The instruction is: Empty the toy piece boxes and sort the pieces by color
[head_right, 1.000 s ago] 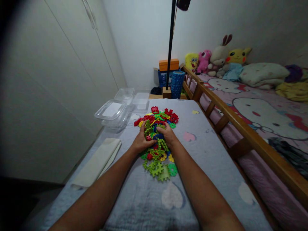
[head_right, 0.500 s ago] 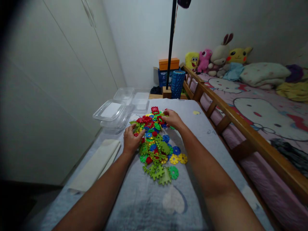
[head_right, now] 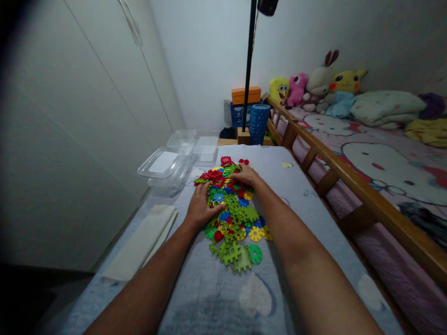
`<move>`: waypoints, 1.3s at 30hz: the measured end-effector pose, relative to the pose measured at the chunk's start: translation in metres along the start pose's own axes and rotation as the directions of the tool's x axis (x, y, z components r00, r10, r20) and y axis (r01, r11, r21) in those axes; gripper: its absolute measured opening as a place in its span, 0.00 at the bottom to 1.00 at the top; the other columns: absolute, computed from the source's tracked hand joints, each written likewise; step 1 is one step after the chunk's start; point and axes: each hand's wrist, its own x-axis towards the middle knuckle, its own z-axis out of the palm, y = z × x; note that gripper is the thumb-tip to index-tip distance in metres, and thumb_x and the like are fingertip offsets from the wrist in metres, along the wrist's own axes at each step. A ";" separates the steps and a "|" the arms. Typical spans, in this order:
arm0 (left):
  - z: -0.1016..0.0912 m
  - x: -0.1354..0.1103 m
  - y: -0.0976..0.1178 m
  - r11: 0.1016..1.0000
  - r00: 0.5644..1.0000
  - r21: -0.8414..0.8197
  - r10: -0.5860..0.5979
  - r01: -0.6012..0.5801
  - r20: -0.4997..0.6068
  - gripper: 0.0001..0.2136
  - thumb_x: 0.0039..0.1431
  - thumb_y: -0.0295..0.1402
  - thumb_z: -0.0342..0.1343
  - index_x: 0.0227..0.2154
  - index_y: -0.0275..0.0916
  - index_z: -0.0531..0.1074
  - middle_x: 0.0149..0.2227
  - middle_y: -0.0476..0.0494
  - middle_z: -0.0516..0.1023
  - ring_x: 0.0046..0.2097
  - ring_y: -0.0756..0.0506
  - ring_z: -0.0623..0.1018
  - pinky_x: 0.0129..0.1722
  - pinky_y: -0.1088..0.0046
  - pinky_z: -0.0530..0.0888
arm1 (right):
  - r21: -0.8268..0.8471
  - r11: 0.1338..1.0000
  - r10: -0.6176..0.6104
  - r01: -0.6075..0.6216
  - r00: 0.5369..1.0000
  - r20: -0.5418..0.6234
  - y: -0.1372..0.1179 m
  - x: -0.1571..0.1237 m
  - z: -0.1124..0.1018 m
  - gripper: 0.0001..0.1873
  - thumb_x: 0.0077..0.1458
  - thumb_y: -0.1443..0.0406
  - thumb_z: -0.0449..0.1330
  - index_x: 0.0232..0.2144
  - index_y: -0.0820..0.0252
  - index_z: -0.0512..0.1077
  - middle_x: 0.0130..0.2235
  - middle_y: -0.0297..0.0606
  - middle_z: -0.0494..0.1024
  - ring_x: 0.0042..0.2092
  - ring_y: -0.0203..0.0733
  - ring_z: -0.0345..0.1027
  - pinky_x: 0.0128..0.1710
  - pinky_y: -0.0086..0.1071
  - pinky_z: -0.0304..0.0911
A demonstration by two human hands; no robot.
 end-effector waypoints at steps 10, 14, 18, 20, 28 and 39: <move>0.001 -0.001 -0.001 0.988 1.000 -0.155 0.022 -0.020 0.011 0.46 0.47 0.50 0.68 0.65 0.42 0.54 0.64 0.33 0.64 0.66 0.34 0.65 0.65 0.51 0.64 | 0.482 0.876 -0.187 0.001 0.923 0.338 -0.036 -0.051 -0.010 0.29 0.43 0.57 0.71 0.49 0.59 0.76 0.47 0.38 0.80 0.45 0.44 0.73 0.47 0.35 0.68; 0.001 -0.002 0.002 0.983 0.996 -0.178 -0.053 0.039 -0.074 0.38 0.55 0.47 0.63 0.65 0.41 0.55 0.59 0.34 0.69 0.61 0.36 0.72 0.60 0.54 0.69 | 0.443 0.896 -0.248 0.033 0.864 0.439 -0.034 -0.048 -0.029 0.24 0.45 0.52 0.68 0.41 0.60 0.80 0.37 0.35 0.80 0.38 0.40 0.71 0.40 0.32 0.67; -0.003 0.000 0.005 0.995 0.959 -0.028 -0.104 0.100 -0.263 0.27 0.59 0.43 0.59 0.58 0.39 0.64 0.52 0.35 0.73 0.57 0.35 0.72 0.59 0.52 0.68 | 0.235 0.969 -0.141 0.081 0.957 0.252 -0.034 -0.016 -0.030 0.20 0.55 0.52 0.60 0.35 0.64 0.80 0.30 0.36 0.78 0.35 0.40 0.70 0.37 0.31 0.65; -0.003 0.002 0.003 0.987 0.928 0.046 -0.126 0.152 -0.350 0.23 0.59 0.41 0.59 0.55 0.39 0.67 0.53 0.34 0.70 0.58 0.33 0.70 0.60 0.50 0.66 | 0.066 0.996 -0.072 0.066 0.992 0.107 -0.039 0.006 -0.020 0.17 0.56 0.56 0.59 0.39 0.64 0.79 0.33 0.38 0.79 0.38 0.42 0.72 0.40 0.32 0.66; 0.003 0.007 -0.009 0.973 0.953 0.055 -0.208 0.225 -0.222 0.28 0.59 0.44 0.57 0.60 0.37 0.63 0.60 0.30 0.67 0.64 0.31 0.66 0.63 0.48 0.63 | -0.285 0.944 -0.109 0.164 0.974 0.200 -0.067 0.035 0.028 0.33 0.53 0.54 0.67 0.59 0.58 0.72 0.63 0.48 0.69 0.63 0.55 0.62 0.61 0.40 0.59; -0.002 0.009 -0.006 0.977 0.972 -0.105 -0.198 0.185 -0.129 0.21 0.60 0.44 0.56 0.54 0.41 0.69 0.53 0.37 0.75 0.57 0.37 0.74 0.58 0.55 0.70 | -0.105 0.968 -0.129 0.230 0.807 0.577 -0.050 0.002 -0.043 0.17 0.50 0.51 0.64 0.29 0.58 0.82 0.29 0.35 0.80 0.32 0.41 0.70 0.34 0.31 0.63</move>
